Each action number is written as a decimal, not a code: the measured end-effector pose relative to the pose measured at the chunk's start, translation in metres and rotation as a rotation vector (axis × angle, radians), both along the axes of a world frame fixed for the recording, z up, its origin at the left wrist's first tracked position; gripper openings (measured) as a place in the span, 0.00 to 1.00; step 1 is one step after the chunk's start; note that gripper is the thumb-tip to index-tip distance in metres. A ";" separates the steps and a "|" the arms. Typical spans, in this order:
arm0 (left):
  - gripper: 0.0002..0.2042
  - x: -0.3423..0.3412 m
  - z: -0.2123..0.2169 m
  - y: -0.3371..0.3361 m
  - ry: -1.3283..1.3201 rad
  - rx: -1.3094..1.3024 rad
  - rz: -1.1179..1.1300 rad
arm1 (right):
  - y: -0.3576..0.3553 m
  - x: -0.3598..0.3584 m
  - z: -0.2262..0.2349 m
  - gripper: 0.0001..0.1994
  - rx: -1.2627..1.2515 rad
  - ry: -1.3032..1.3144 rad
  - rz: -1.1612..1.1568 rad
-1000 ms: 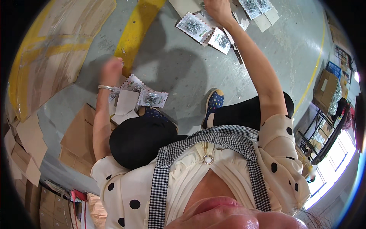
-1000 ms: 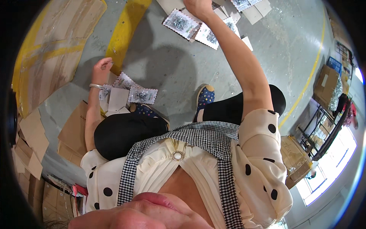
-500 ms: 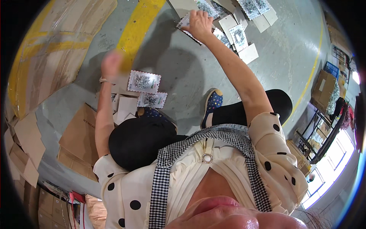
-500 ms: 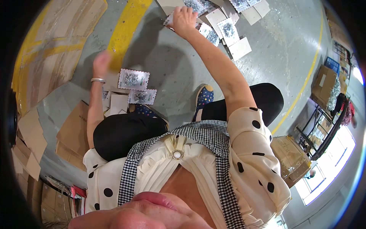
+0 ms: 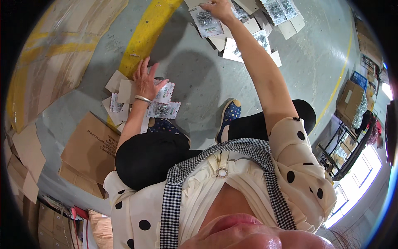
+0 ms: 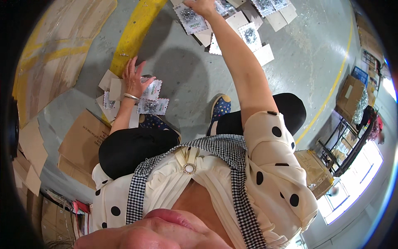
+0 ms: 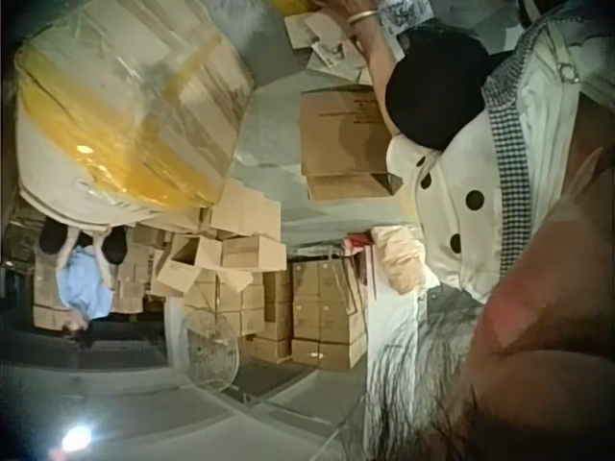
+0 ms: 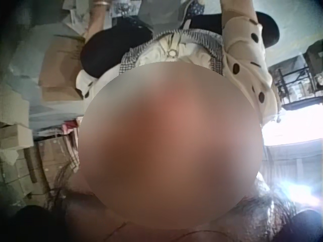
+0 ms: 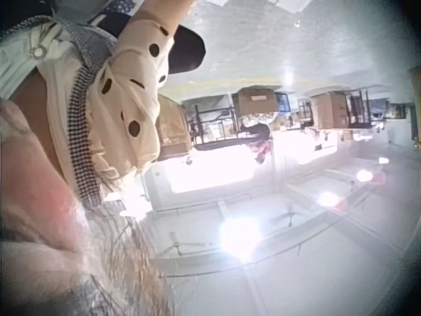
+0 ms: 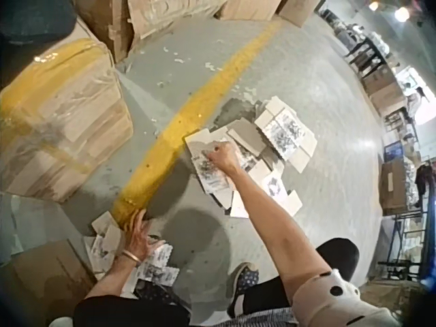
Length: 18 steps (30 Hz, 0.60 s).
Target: Sorting small foil packets and flat cardboard pieces out of a larger cardboard box while sitting on a warehouse floor.
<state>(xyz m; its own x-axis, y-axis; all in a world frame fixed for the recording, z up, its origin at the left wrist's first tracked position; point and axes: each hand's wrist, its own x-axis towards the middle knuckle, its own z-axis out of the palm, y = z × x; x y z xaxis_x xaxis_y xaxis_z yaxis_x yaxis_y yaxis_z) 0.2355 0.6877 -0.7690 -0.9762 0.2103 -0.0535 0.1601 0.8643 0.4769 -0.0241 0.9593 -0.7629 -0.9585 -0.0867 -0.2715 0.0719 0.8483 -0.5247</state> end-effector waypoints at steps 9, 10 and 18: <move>0.38 -0.006 -0.002 0.003 0.081 0.145 0.062 | -0.012 0.013 -0.003 0.21 -0.158 -0.049 -0.026; 0.36 -0.006 -0.005 -0.003 0.116 0.210 0.095 | -0.025 0.029 0.013 0.18 -0.228 0.021 -0.008; 0.20 -0.041 -0.001 -0.034 0.144 0.732 0.470 | -0.060 0.127 0.051 0.20 -0.526 -0.200 0.309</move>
<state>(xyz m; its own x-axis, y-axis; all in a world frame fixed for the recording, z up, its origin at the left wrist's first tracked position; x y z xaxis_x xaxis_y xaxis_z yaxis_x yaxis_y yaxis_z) 0.1942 0.6538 -0.7699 -0.9571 -0.2818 0.0678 -0.0340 0.3416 0.9392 0.1033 0.8997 -0.7121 -0.8034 -0.5209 -0.2886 0.0050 0.4787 -0.8780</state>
